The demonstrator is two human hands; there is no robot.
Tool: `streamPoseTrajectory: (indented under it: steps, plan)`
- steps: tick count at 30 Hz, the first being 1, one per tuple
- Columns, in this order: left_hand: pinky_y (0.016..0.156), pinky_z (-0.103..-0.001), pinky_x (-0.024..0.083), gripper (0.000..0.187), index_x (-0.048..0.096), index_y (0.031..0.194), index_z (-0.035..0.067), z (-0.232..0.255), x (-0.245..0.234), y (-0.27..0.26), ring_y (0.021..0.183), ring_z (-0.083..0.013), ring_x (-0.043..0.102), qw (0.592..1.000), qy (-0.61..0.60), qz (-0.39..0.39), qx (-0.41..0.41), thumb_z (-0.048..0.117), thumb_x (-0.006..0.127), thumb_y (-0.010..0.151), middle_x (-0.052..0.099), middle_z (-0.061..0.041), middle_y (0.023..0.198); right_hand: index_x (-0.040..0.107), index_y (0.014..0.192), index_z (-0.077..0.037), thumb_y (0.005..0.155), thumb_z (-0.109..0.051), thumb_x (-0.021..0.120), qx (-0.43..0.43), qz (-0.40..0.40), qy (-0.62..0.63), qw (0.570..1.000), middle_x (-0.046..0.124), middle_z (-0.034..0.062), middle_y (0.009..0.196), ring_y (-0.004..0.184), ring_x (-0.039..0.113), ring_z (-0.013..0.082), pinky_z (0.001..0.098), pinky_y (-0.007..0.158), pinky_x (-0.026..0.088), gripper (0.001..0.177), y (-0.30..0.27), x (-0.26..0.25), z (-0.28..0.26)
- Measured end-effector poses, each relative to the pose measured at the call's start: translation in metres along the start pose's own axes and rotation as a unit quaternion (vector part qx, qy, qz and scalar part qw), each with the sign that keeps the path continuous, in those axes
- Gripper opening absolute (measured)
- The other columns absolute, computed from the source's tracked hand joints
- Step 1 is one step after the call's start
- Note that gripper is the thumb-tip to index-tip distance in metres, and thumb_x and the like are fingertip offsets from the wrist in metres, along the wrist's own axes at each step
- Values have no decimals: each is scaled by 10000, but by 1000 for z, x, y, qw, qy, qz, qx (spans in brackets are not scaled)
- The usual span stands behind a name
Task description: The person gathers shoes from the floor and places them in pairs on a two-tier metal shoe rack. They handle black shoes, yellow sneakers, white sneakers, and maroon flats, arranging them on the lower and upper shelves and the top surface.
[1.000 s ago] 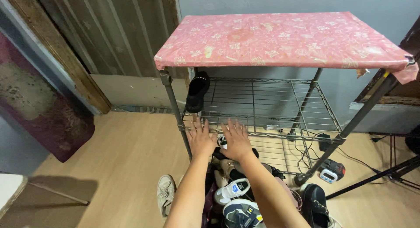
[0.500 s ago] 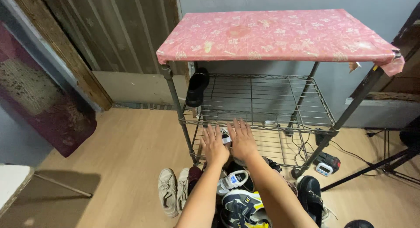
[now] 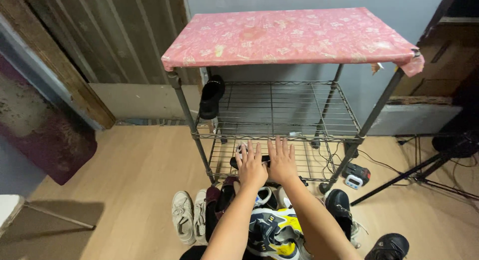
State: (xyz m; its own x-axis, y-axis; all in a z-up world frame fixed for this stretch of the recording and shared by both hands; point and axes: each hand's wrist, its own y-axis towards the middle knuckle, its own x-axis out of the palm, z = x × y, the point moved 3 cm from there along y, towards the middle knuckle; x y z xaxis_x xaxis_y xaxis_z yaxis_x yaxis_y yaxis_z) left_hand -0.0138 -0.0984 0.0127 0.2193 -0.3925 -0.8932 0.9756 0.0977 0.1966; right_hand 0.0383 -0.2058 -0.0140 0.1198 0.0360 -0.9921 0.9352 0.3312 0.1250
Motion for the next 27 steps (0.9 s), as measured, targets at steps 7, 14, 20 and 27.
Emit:
streamPoseTrajectory:
  steps: [7, 14, 20, 27]
  plan:
    - [1239, -620, 37, 718, 337, 1577, 117, 18, 37, -12, 1571, -404, 60, 998, 35, -52, 12, 218, 634, 931, 130, -186, 1702, 108, 1660, -164, 857, -438, 683, 24, -16, 42, 999, 82, 179, 1703, 1568, 66, 393, 577, 1255, 60, 1025, -33, -2, 25]
    - [1231, -632, 101, 753, 362, 1573, 129, 40, 63, -45, 1559, -432, 114, 997, 45, -38, 52, 187, 669, 888, 199, -199, 1682, 186, 1640, -141, 849, -484, 703, 57, -28, 25, 998, 129, 188, 1694, 1563, 116, 400, 583, 1257, 89, 1006, -75, 18, 44]
    - [1230, -624, 99, 679, 393, 1558, 129, 47, 103, -72, 1563, -416, 108, 994, 58, -57, 74, 159, 591, 910, 187, -179, 1692, 217, 1640, -168, 809, -434, 755, 91, -36, 40, 994, 160, 180, 1694, 1561, 144, 403, 587, 1252, 108, 1025, -108, 57, 63]
    - [1220, -623, 130, 567, 471, 1522, 146, 54, 126, -107, 1559, -402, 162, 991, 57, -69, 101, 100, 449, 957, 284, -161, 1670, 206, 1635, -159, 796, -383, 765, 104, -55, 47, 992, 148, 181, 1697, 1561, 134, 406, 582, 1255, 121, 1033, -142, 69, 68]
